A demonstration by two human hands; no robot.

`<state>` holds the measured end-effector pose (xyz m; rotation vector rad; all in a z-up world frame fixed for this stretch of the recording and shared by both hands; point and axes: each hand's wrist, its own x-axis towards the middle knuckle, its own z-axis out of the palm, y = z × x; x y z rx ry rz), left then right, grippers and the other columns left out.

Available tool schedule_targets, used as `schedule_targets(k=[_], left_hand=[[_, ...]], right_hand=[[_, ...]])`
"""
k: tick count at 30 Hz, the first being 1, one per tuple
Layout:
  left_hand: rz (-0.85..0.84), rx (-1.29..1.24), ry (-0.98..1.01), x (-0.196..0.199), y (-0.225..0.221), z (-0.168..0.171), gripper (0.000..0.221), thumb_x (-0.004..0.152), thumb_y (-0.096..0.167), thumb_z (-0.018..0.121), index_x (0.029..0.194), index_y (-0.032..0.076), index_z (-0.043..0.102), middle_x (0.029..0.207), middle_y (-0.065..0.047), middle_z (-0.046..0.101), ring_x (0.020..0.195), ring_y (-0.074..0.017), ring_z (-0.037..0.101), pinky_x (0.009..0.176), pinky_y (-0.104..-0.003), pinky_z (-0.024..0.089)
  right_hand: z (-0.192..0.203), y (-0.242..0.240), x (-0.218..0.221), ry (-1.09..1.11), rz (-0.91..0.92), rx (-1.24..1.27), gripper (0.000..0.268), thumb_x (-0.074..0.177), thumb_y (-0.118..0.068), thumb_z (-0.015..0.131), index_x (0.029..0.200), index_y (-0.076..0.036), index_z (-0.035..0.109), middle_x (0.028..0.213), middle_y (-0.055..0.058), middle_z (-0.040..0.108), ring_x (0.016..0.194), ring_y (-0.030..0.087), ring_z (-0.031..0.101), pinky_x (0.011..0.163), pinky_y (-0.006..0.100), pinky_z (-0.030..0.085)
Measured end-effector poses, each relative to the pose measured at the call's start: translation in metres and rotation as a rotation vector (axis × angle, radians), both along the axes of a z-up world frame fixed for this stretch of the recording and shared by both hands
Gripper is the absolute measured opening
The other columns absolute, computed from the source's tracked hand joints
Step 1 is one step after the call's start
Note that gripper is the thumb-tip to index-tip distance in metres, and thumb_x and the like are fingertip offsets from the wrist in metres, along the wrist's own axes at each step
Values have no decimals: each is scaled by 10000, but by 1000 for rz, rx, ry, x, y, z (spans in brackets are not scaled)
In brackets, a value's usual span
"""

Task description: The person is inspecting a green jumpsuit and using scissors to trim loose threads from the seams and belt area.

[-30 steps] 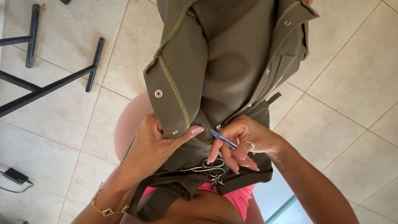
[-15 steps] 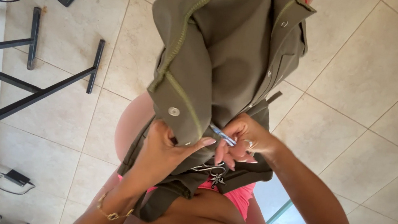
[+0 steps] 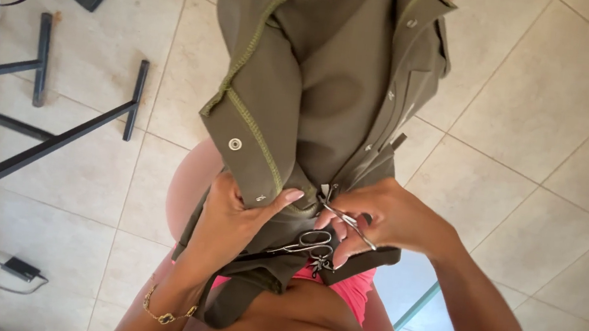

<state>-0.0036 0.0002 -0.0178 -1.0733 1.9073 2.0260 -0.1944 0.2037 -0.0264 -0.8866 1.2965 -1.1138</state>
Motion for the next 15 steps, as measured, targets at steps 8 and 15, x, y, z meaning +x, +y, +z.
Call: schedule_targets(k=[8,15], left_hand=[[-6,-42,71,-2,4,-6,516,949,158,890,648,81,478,528,-5,407,540,-87,382,569,-261,433],[-24,-67,118,-14,3,-1,533,973,153,861,656,84,438,531,-20,365,544,-109,339,565,-277,419]], right_hand=[[-29,-11,-3,-272,89,-118,411,774,-283,974,1009,20,826,684,73,751,508,158,706,536,273,571],[-43,-14,-9,-365,149,-186,450,794,-331,949,1078,-2,832,705,46,758,520,129,704,546,248,567]])
